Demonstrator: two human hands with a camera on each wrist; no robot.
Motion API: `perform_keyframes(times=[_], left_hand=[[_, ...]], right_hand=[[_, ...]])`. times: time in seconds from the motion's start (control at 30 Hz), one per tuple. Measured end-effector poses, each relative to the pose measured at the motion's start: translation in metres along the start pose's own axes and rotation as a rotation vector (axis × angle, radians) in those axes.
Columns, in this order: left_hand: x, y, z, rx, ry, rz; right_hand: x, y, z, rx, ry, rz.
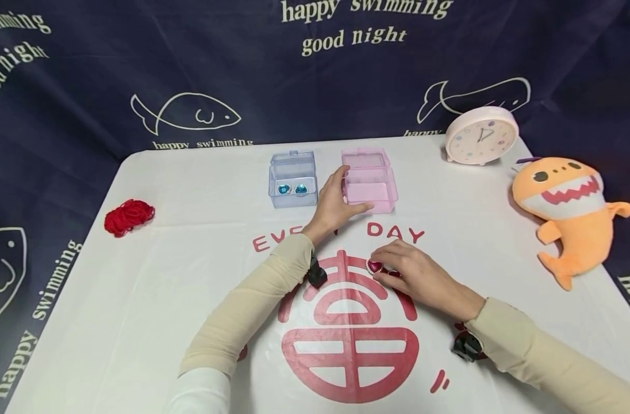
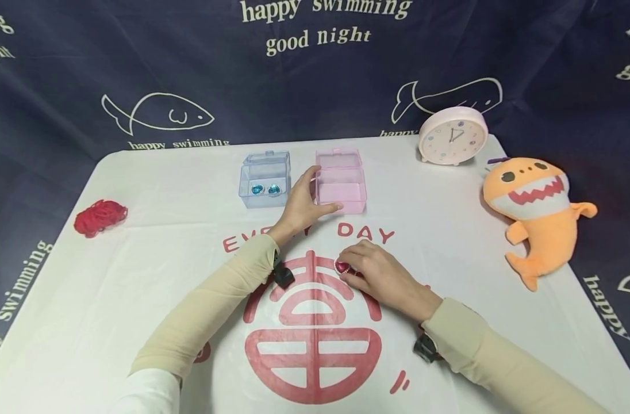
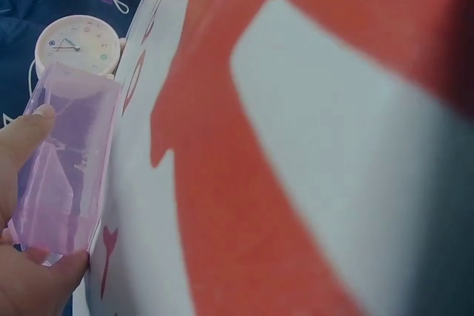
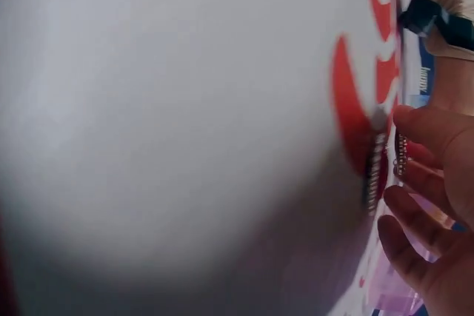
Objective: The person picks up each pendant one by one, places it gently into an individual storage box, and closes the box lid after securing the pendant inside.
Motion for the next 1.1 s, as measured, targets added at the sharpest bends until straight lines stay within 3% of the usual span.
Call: perform_keyframes(times=[0.27,0.5,0.8,1.1], left_hand=[[0.001,-0.001,0.000,0.000,-0.004,0.010],[0.000,-0.001,-0.001,-0.005,0.004,0.006],[0.001,0.000,0.000,-0.010,0.008,0.021],[0.001,-0.001,0.001,0.017,0.016,0.027]], right_hand=[[0.005,-0.015,0.002,0.047,-0.004,-0.070],[0.013,-0.046,-0.002,0.065,-0.008,-0.175],[0.045,-0.086,-0.020,0.027,0.024,-0.286],[0.085,-0.085,-0.038,0.040,0.054,-0.264]])
Point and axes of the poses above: each hand's wrist, its own x-axis towards the middle knuckle, its own y-axis out of the palm, z = x × y, the point moved 10 cm from there along x, towards the middle knuckle, and after that the axes turned 4 degrees about -x, right-handed, at the moved point
